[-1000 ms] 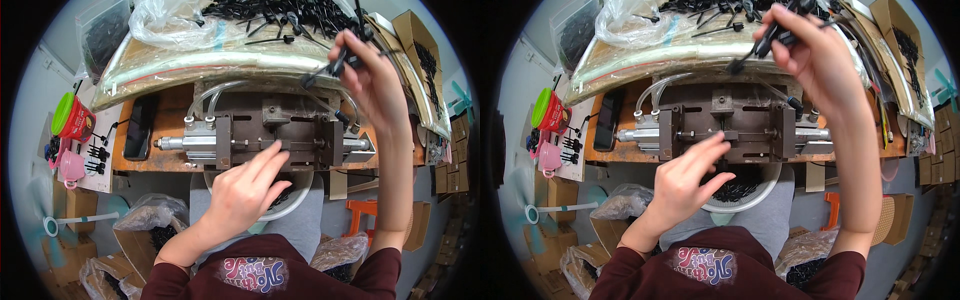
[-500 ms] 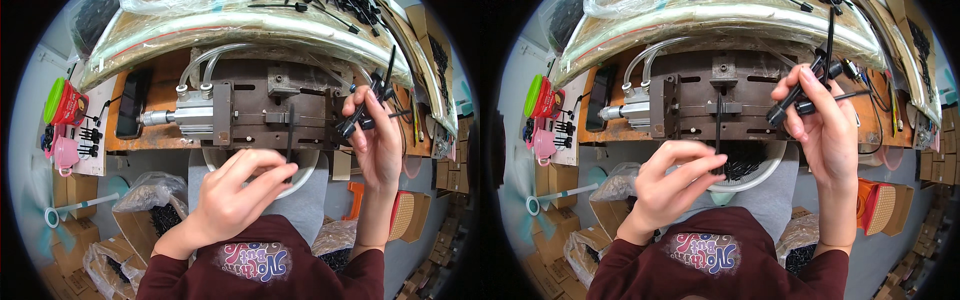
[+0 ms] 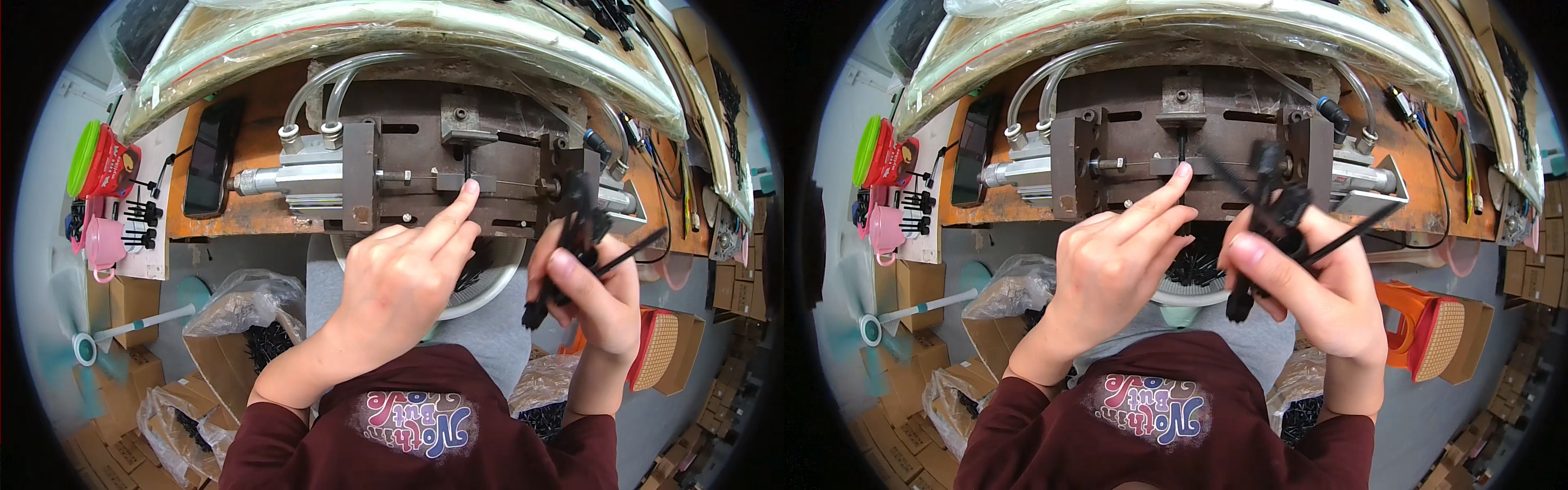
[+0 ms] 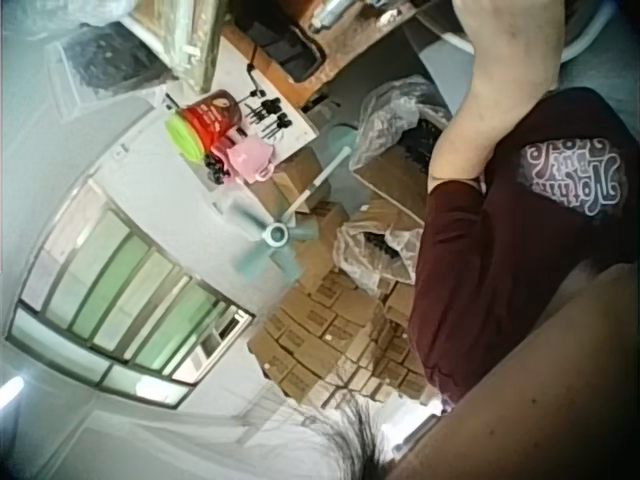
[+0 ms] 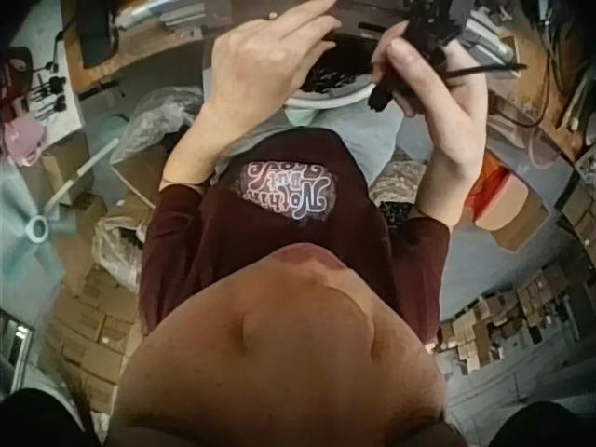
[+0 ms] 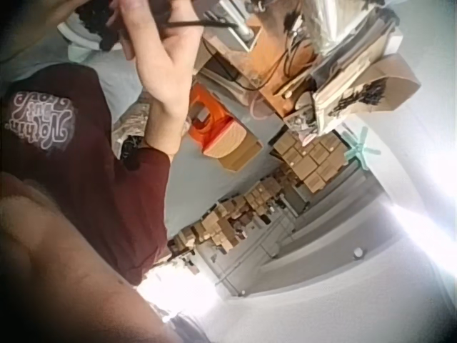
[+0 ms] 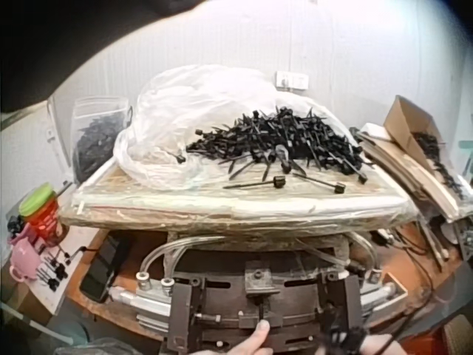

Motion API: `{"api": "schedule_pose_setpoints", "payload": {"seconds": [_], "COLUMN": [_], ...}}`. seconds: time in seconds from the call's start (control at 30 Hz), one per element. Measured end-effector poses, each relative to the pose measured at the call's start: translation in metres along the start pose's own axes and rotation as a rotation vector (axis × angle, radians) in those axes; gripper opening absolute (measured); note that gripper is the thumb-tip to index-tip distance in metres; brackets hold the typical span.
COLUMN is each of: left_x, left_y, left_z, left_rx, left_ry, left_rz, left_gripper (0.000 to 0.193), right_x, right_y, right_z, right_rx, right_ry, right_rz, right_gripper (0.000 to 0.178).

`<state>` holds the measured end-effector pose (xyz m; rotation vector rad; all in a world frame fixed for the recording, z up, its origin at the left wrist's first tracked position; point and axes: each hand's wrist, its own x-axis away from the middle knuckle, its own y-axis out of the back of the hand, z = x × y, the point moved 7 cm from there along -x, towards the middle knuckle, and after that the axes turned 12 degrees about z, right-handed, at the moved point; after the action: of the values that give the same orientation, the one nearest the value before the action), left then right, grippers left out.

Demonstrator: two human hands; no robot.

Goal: Manually assemble black plastic components using a pneumatic jig or fixture.

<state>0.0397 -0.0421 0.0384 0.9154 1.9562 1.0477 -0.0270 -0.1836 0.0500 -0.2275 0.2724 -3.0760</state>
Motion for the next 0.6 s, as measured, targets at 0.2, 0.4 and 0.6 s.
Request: {"api": "schedule_pose_setpoints", "payload": {"seconds": [0.2,0.4,0.6], "left_x": [-0.005,-0.004,0.017], "left_y": [-0.003,-0.003,0.033], "left_z": [0.018,0.012,0.024], "left_rx": [1.411,1.607,1.358], "left_ry": [0.255,0.267,0.077], "left_rz": [0.061,0.25,-0.087], "left_gripper": [0.031,0.029,0.033], "right_x": [0.001,0.004,0.014], "right_y": [-0.017,-0.025,0.015], "right_z": [-0.024,-0.027,-0.018], "right_rx": [-0.09,-0.1,-0.06], "right_ry": [-0.226,-0.308,0.036], "right_rz": [0.298,0.362,-0.106], "right_gripper": [0.016,0.028,0.015]}}
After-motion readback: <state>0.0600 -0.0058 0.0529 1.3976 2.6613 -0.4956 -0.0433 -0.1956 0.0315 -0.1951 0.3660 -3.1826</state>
